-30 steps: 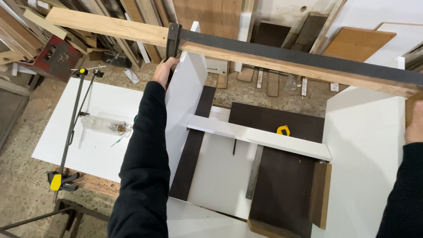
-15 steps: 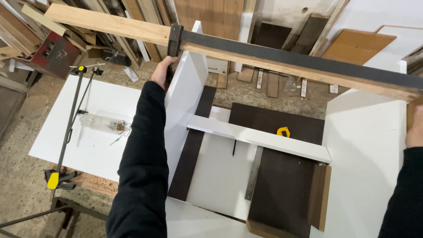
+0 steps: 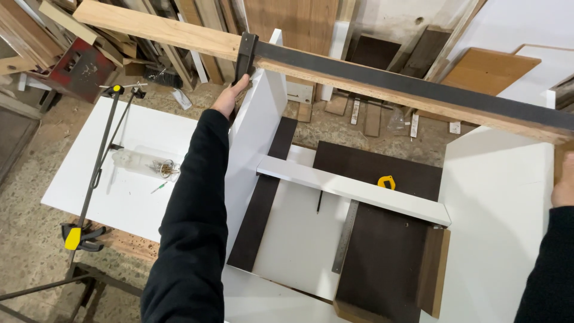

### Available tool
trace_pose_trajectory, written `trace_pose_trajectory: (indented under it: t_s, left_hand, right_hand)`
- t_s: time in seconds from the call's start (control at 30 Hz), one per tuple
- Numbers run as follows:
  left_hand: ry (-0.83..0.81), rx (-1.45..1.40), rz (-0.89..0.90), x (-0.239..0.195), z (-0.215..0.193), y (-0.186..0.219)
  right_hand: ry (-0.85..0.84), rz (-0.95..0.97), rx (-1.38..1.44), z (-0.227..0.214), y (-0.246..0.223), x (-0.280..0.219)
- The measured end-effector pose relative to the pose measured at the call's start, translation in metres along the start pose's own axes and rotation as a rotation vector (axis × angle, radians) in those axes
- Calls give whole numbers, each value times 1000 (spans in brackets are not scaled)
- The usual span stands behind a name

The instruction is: The person positions a wooden plank across a white cabinet frame and secures it with a bar clamp. They then retrieve small wooden blocks and place them under the clamp jaws to protect the wood. Finally, they insert a white panel into the cabinet frame and adjust its position.

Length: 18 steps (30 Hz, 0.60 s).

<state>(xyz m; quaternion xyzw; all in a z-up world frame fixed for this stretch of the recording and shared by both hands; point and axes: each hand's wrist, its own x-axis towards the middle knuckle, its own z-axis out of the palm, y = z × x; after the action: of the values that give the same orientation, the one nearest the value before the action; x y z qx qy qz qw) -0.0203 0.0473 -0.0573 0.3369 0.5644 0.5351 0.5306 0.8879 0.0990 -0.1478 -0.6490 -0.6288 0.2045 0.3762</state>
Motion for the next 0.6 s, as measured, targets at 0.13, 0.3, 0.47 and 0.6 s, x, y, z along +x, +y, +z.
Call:
trace_pose_trajectory:
  t_s: [0.13, 0.3, 0.47, 0.6]
  left_hand:
    - [8, 11, 25, 7, -2, -6]
    - [67, 155, 241, 50, -22, -41]
    - [37, 116, 296, 78, -31, -60]
    - [62, 226, 313, 75, -30, -52]
  right_hand:
    - [56, -145, -126, -1, 46, 11]
    - [132, 60, -63, -1, -29, -15]
    - [269, -113, 23, -2, -52, -29]
    - [269, -84, -48, -3, -61, -33]
